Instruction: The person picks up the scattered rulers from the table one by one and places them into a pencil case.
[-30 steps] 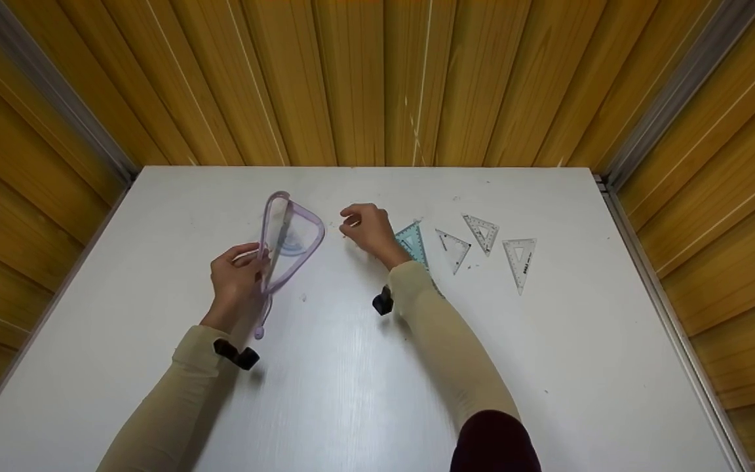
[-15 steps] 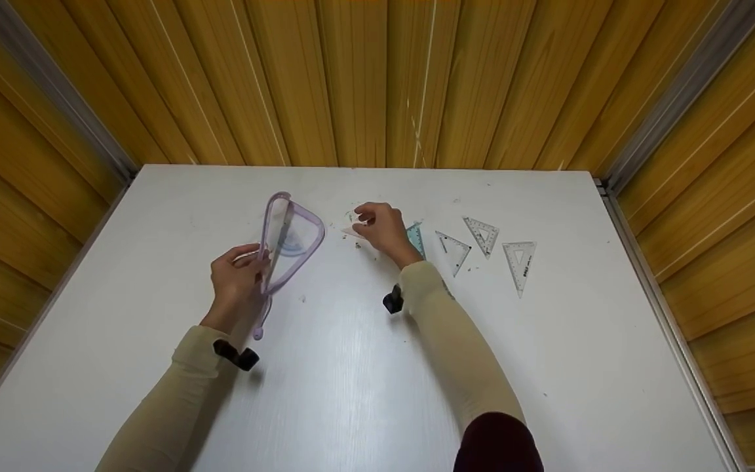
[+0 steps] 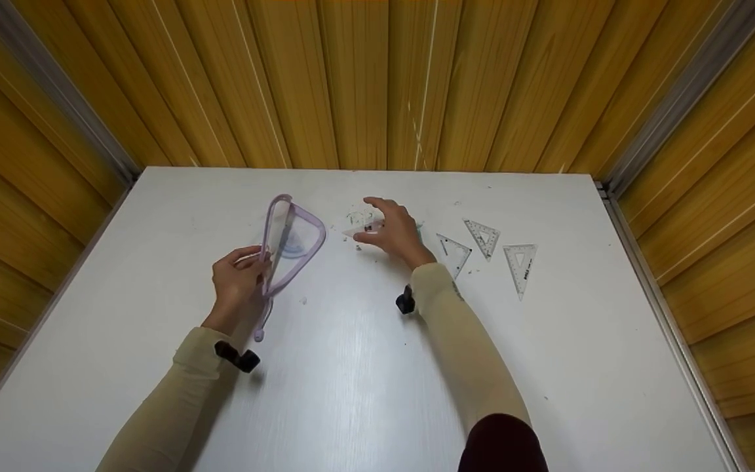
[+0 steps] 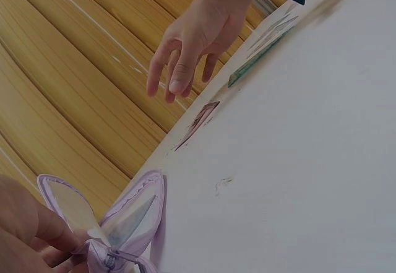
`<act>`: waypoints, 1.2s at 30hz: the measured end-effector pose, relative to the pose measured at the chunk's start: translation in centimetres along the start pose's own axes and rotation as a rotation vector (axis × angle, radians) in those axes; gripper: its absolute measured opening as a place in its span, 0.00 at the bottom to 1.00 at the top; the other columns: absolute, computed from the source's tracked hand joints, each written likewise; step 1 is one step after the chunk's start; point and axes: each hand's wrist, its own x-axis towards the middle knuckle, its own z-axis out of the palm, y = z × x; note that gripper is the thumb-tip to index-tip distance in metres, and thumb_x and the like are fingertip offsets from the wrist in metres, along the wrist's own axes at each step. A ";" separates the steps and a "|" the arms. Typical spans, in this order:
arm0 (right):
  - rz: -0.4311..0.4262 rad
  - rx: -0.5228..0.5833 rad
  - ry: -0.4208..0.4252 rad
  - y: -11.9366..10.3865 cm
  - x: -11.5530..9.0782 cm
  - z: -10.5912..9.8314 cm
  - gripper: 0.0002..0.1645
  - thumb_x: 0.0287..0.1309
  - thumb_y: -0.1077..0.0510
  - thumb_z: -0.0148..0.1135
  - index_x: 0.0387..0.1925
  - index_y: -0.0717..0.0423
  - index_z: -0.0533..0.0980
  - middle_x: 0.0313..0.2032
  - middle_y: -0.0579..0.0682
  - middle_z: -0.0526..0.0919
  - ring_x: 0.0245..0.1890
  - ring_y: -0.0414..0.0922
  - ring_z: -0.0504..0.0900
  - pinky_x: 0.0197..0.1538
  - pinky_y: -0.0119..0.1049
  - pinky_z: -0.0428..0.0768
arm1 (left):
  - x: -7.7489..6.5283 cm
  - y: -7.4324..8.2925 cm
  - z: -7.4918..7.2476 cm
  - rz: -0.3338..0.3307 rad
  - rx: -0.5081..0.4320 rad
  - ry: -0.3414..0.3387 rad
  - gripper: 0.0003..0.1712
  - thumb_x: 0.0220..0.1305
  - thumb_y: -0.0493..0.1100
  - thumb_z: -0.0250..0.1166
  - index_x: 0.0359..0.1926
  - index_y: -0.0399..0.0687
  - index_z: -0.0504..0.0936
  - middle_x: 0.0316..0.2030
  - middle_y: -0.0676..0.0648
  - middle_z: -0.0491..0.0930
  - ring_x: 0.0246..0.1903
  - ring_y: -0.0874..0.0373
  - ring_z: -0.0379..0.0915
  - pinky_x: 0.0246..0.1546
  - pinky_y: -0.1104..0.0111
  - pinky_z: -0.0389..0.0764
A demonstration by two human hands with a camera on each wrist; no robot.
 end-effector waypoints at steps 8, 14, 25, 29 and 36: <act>-0.044 -0.242 -0.031 1.4 0.1 -0.2 0.68 0.44 0.32 0.80 0.81 0.39 0.53 0.78 0.52 0.58 0.78 0.57 0.54 0.76 0.61 0.47 | 0.0 0.0 -0.2 0.016 0.019 -0.016 0.11 0.65 0.31 0.69 0.48 0.39 0.87 0.44 0.38 0.88 0.46 0.48 0.86 0.40 0.68 0.82; 0.008 -0.324 -0.098 1.5 -0.3 -0.5 0.70 0.46 0.29 0.78 0.82 0.36 0.48 0.80 0.52 0.53 0.79 0.62 0.45 0.74 0.68 0.36 | 0.0 0.1 -0.2 0.009 0.026 -0.008 0.11 0.65 0.31 0.69 0.48 0.39 0.87 0.43 0.38 0.89 0.45 0.48 0.86 0.37 0.70 0.81; 0.080 -0.370 -0.168 2.4 0.0 -0.4 0.64 0.50 0.26 0.72 0.81 0.40 0.53 0.80 0.53 0.54 0.79 0.63 0.44 0.74 0.67 0.33 | -0.1 0.2 -0.2 -0.010 0.027 -0.020 0.11 0.66 0.32 0.68 0.49 0.40 0.87 0.44 0.39 0.88 0.44 0.48 0.86 0.36 0.70 0.81; 0.075 -0.386 -0.165 2.7 0.1 -0.4 0.58 0.55 0.29 0.71 0.80 0.44 0.58 0.78 0.54 0.58 0.78 0.62 0.48 0.74 0.68 0.35 | -0.1 0.2 -0.2 -0.010 0.029 -0.020 0.11 0.66 0.32 0.68 0.49 0.39 0.87 0.44 0.38 0.88 0.44 0.47 0.86 0.36 0.70 0.81; 0.029 -0.377 -0.127 2.9 0.3 -0.7 0.48 0.59 0.34 0.71 0.74 0.50 0.67 0.73 0.58 0.64 0.74 0.64 0.56 0.73 0.70 0.40 | 0.0 0.1 -0.1 0.020 0.015 -0.011 0.11 0.64 0.30 0.69 0.48 0.37 0.87 0.43 0.37 0.89 0.44 0.46 0.86 0.35 0.72 0.80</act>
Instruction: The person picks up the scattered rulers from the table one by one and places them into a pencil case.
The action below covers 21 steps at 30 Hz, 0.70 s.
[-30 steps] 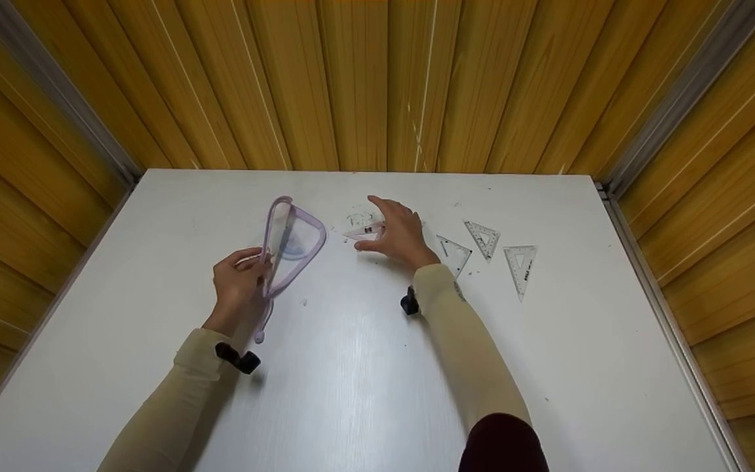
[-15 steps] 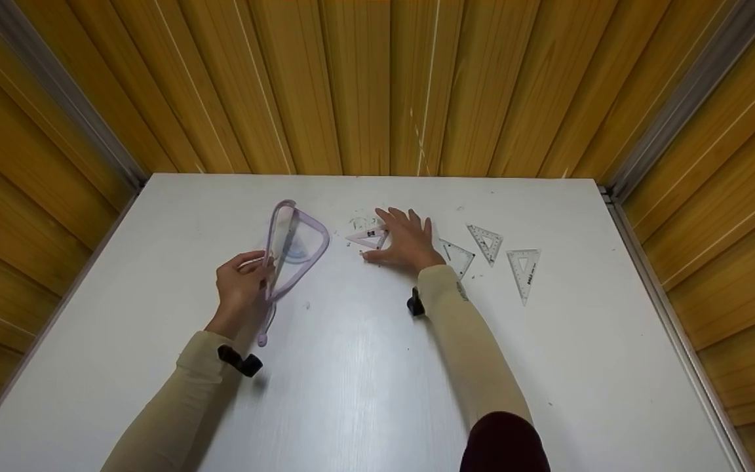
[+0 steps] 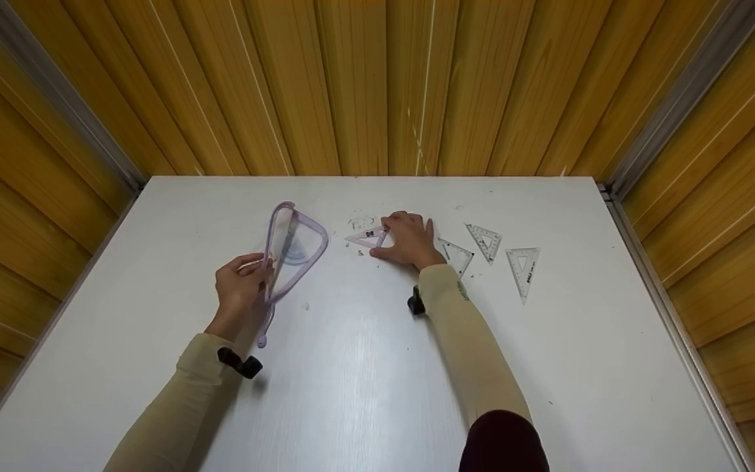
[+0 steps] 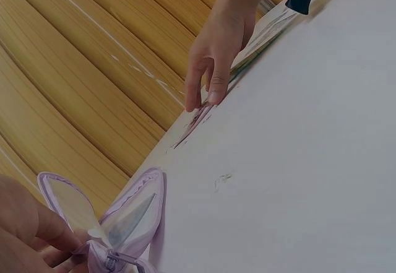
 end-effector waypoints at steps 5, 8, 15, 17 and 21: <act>-0.007 0.005 0.021 0.2 0.3 0.0 0.45 0.59 0.35 0.71 0.72 0.50 0.71 0.71 0.57 0.67 0.72 0.64 0.58 0.73 0.67 0.44 | 0.1 0.1 0.1 0.006 0.019 0.003 0.12 0.63 0.29 0.68 0.48 0.38 0.87 0.42 0.37 0.89 0.44 0.47 0.86 0.37 0.70 0.80; -0.015 0.004 0.036 0.2 0.4 -0.1 0.42 0.59 0.36 0.71 0.69 0.50 0.74 0.69 0.57 0.69 0.70 0.64 0.60 0.73 0.64 0.47 | 0.1 0.2 0.1 -0.006 0.027 0.006 0.12 0.64 0.29 0.68 0.48 0.38 0.87 0.43 0.38 0.89 0.45 0.47 0.86 0.39 0.69 0.80; -0.016 0.021 0.060 -0.1 0.4 -0.2 0.36 0.59 0.39 0.74 0.64 0.51 0.78 0.63 0.57 0.73 0.65 0.61 0.63 0.71 0.59 0.54 | 0.1 0.1 0.2 -0.010 0.009 0.013 0.11 0.64 0.30 0.69 0.47 0.38 0.87 0.42 0.38 0.89 0.44 0.48 0.86 0.35 0.71 0.79; -0.004 0.024 0.064 -0.2 0.5 -0.2 0.36 0.57 0.39 0.75 0.63 0.51 0.79 0.62 0.56 0.74 0.64 0.61 0.65 0.70 0.58 0.56 | 0.1 0.1 0.2 -0.008 0.011 0.015 0.11 0.64 0.31 0.69 0.48 0.38 0.87 0.43 0.38 0.89 0.44 0.48 0.86 0.36 0.70 0.79; 0.025 0.037 0.062 -0.3 0.7 0.1 0.36 0.56 0.40 0.77 0.61 0.51 0.80 0.59 0.56 0.76 0.61 0.59 0.67 0.67 0.56 0.60 | 0.0 -0.1 0.2 -0.025 0.022 0.012 0.11 0.65 0.32 0.70 0.48 0.39 0.87 0.43 0.39 0.89 0.45 0.48 0.86 0.39 0.67 0.81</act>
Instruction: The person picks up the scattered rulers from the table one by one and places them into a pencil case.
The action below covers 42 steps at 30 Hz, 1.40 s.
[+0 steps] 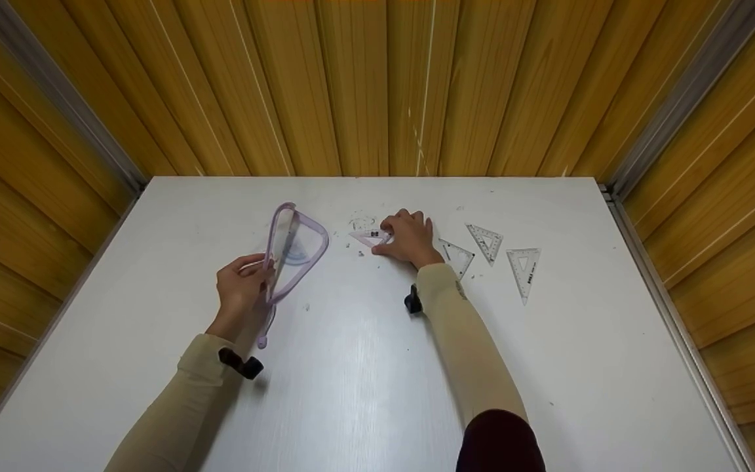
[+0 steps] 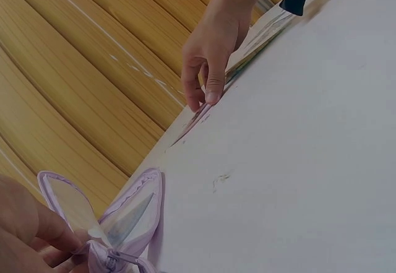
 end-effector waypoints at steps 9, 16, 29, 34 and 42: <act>0.002 -0.027 0.007 -0.3 0.1 -0.1 0.34 0.54 0.41 0.78 0.59 0.53 0.82 0.55 0.57 0.78 0.58 0.59 0.69 0.65 0.56 0.63 | -0.1 -0.1 -0.2 0.037 -0.023 -0.031 0.10 0.65 0.31 0.69 0.48 0.37 0.87 0.43 0.37 0.88 0.44 0.46 0.87 0.36 0.70 0.83; 0.012 0.003 0.011 -0.3 0.3 0.1 0.36 0.51 0.42 0.80 0.58 0.54 0.82 0.54 0.56 0.79 0.55 0.57 0.70 0.64 0.56 0.64 | -0.1 -0.1 -0.2 0.014 -0.003 -0.029 0.10 0.66 0.33 0.69 0.48 0.39 0.87 0.43 0.39 0.89 0.44 0.48 0.87 0.37 0.68 0.83; 0.068 0.220 -0.014 -0.9 -0.3 -0.4 0.25 0.57 0.60 0.76 0.55 0.58 0.79 0.49 0.55 0.81 0.51 0.54 0.74 0.60 0.52 0.72 | -0.3 -0.5 0.0 -0.040 -0.010 -0.023 0.11 0.66 0.33 0.70 0.49 0.40 0.87 0.43 0.40 0.89 0.43 0.49 0.86 0.38 0.67 0.83; 0.024 0.232 -0.004 -0.5 -0.5 -1.1 0.16 0.64 0.65 0.67 0.54 0.61 0.82 0.47 0.57 0.84 0.49 0.53 0.77 0.57 0.52 0.76 | -0.2 -0.6 -0.1 -0.016 -0.009 -0.024 0.11 0.65 0.32 0.69 0.49 0.39 0.87 0.43 0.39 0.89 0.43 0.49 0.86 0.38 0.68 0.83; 0.025 0.251 0.015 -0.3 -0.6 -2.8 0.12 0.66 0.67 0.65 0.49 0.59 0.86 0.45 0.55 0.86 0.46 0.52 0.78 0.53 0.48 0.78 | -0.1 0.1 -0.3 0.014 -0.018 -0.023 0.11 0.65 0.31 0.68 0.49 0.37 0.87 0.43 0.37 0.88 0.43 0.47 0.86 0.36 0.69 0.82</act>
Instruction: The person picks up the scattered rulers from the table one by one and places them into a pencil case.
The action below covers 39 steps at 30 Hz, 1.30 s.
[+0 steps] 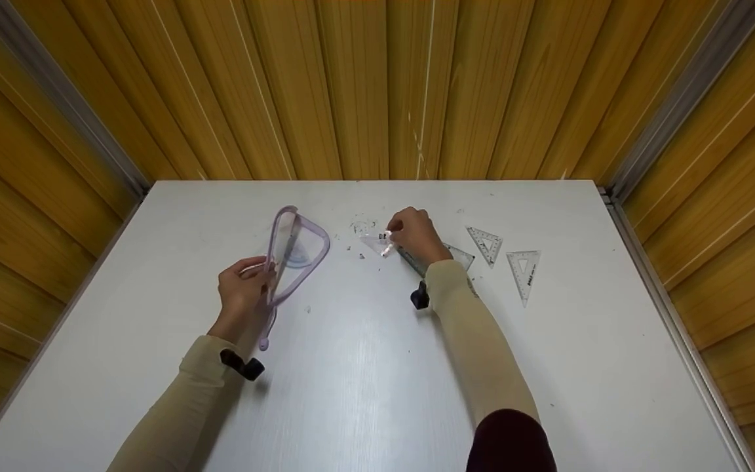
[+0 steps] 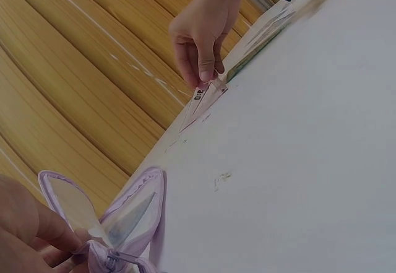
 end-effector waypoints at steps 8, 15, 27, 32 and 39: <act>0.013 0.073 0.024 0.6 -0.4 -0.6 0.11 0.65 0.65 0.68 0.48 0.55 0.86 0.46 0.54 0.86 0.47 0.51 0.79 0.52 0.46 0.77 | 0.1 0.0 0.1 -0.002 0.024 0.006 0.11 0.65 0.31 0.69 0.48 0.38 0.87 0.43 0.38 0.89 0.43 0.48 0.86 0.36 0.70 0.82; 0.031 0.160 0.044 0.9 -0.8 -0.5 0.12 0.66 0.63 0.68 0.50 0.52 0.86 0.48 0.52 0.86 0.48 0.49 0.80 0.52 0.43 0.79 | 0.1 -0.1 0.1 -0.018 0.011 0.003 0.12 0.65 0.31 0.69 0.49 0.38 0.86 0.44 0.38 0.88 0.43 0.48 0.86 0.35 0.71 0.81; 0.020 0.366 0.093 0.6 -1.3 0.0 0.14 0.64 0.63 0.70 0.52 0.59 0.84 0.46 0.54 0.87 0.41 0.48 0.86 0.48 0.48 0.85 | 0.2 -0.1 0.1 0.010 0.012 0.006 0.11 0.64 0.31 0.70 0.48 0.36 0.87 0.43 0.37 0.88 0.44 0.47 0.87 0.34 0.71 0.82; 0.043 0.408 0.090 0.2 -1.5 0.4 0.13 0.65 0.60 0.70 0.51 0.55 0.85 0.46 0.52 0.87 0.42 0.48 0.86 0.49 0.46 0.85 | 0.2 -0.3 0.1 0.006 0.006 -0.001 0.11 0.64 0.30 0.69 0.48 0.36 0.86 0.43 0.37 0.88 0.44 0.46 0.86 0.34 0.72 0.81; 0.000 0.411 0.103 -0.4 -1.4 0.5 0.16 0.66 0.59 0.69 0.54 0.59 0.83 0.47 0.52 0.87 0.43 0.48 0.86 0.51 0.45 0.84 | 0.1 0.0 0.1 -0.013 0.001 -0.001 0.11 0.65 0.31 0.70 0.48 0.38 0.87 0.43 0.38 0.88 0.44 0.47 0.86 0.36 0.70 0.82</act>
